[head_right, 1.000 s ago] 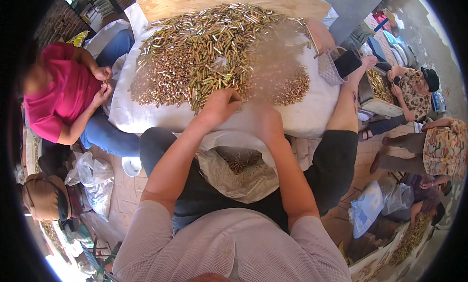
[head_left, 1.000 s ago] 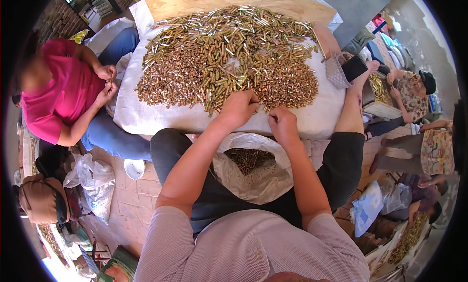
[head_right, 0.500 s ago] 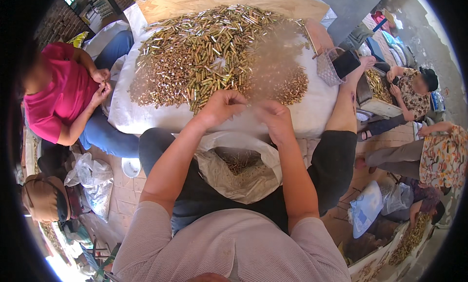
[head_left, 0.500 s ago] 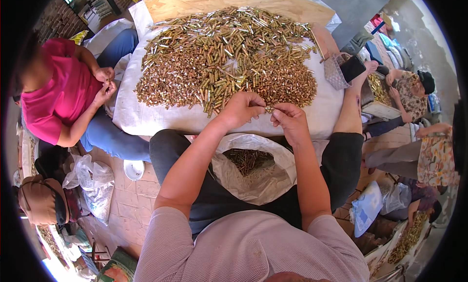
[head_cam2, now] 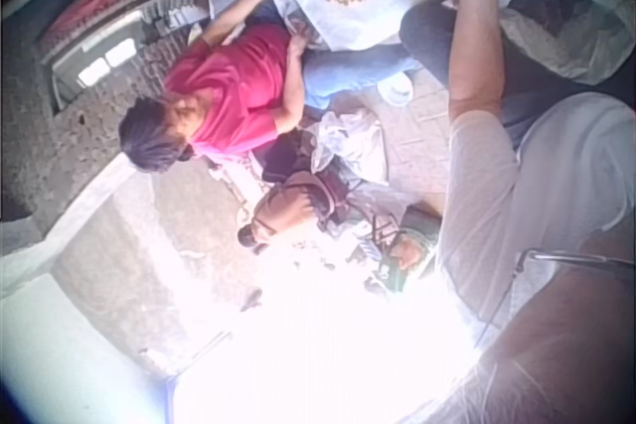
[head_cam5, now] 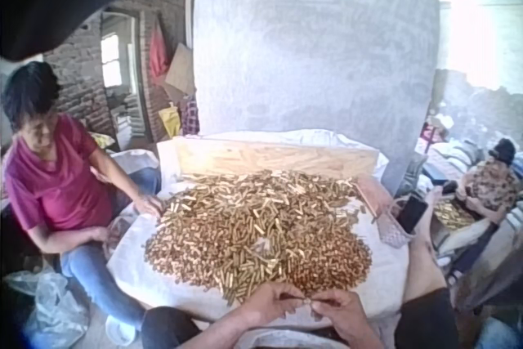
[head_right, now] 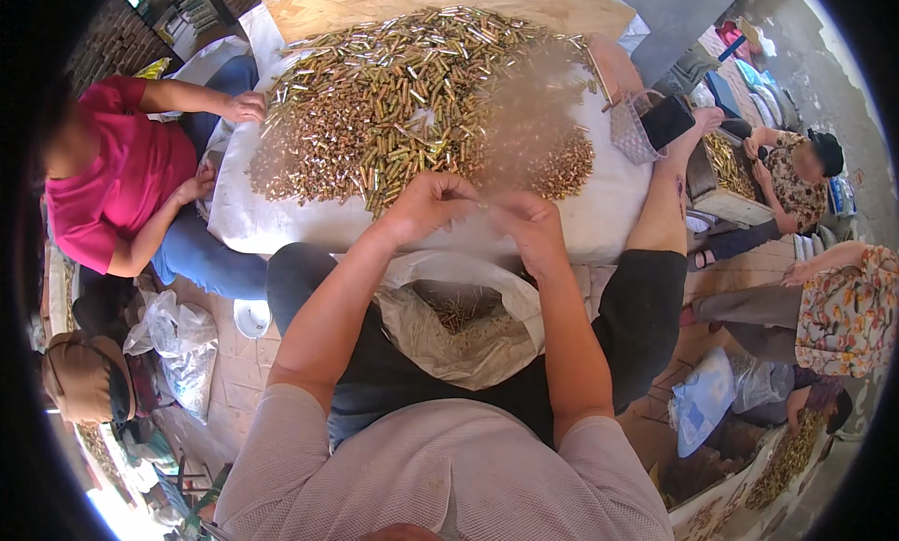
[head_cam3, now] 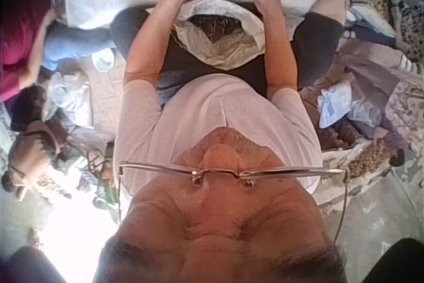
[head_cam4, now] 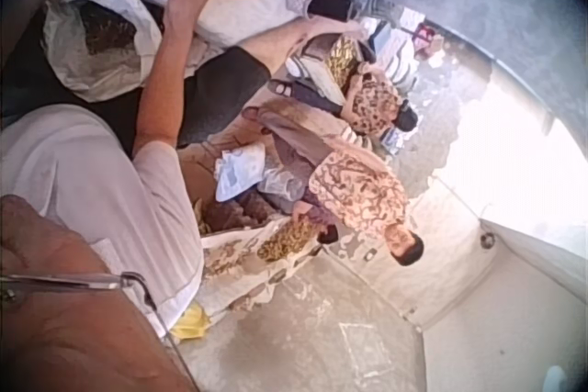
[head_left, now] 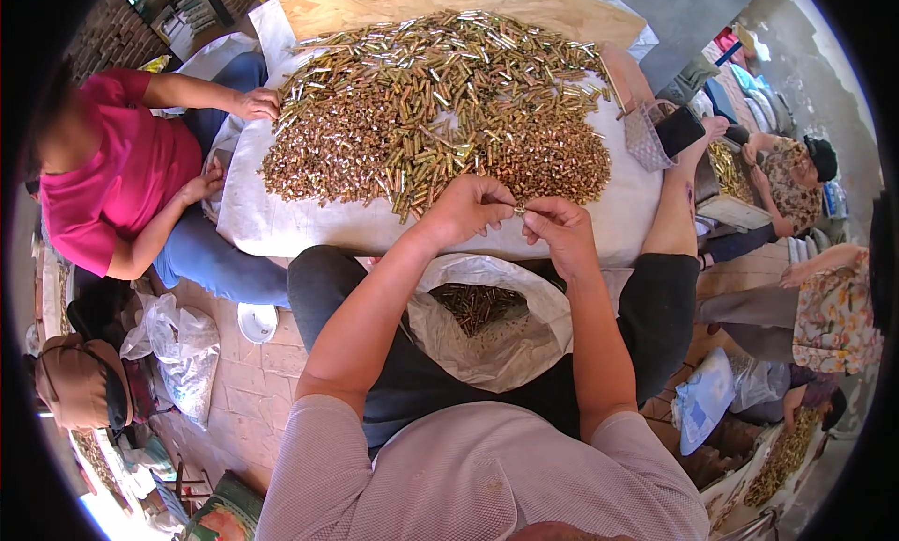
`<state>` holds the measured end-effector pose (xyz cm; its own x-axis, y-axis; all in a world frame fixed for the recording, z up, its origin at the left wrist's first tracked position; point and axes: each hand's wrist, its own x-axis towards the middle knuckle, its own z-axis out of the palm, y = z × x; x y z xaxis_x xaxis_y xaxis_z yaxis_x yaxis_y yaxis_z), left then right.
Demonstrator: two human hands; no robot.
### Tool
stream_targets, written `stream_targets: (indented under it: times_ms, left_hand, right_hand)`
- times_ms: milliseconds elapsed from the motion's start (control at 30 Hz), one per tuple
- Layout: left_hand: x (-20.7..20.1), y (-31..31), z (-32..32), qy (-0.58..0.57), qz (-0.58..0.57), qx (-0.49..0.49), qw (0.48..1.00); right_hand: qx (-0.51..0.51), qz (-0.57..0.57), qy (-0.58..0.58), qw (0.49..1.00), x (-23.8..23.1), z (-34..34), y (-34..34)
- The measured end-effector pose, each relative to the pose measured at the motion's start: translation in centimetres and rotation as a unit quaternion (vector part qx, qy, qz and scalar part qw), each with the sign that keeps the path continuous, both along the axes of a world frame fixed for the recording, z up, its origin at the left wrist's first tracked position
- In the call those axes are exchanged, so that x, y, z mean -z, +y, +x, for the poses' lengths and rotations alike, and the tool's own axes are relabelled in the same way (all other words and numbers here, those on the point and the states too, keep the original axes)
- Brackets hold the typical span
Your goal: The person assembles metal components by picking up casings and small metal pieces from a table, inserting the pieces into the casings by hand, and dropping them into a sack.
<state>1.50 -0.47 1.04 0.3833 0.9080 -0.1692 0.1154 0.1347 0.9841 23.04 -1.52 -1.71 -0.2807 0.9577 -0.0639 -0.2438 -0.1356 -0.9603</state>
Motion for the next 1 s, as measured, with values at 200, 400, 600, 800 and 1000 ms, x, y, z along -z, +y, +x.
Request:
stream_targets:
  times_ms: [200,400,600,800,1000]
  left_hand:
    - [0.4,-0.2,0.2,0.003,0.021,-0.008,1.000]
    - [0.6,-0.3,0.6,-0.041,0.012,-0.002,0.999]
    - [1.2,-0.2,1.3,-0.139,-0.008,0.011,0.990]
    - [0.4,1.1,-1.8,0.149,0.146,-0.081,0.975]
    - [2.2,1.5,-1.8,0.333,0.275,-0.082,0.898]
  right_hand:
    - [-0.001,0.028,-0.045,0.999,0.0,0.0,-0.1]
    - [-0.009,-0.047,0.071,0.996,1.0,0.6,0.1]
    - [-0.035,-0.125,0.183,0.975,1.6,0.7,0.0]
    - [-0.127,-0.078,0.004,0.989,-0.5,1.0,-0.7]
    - [-0.130,0.102,-0.276,0.947,2.4,0.1,0.4]
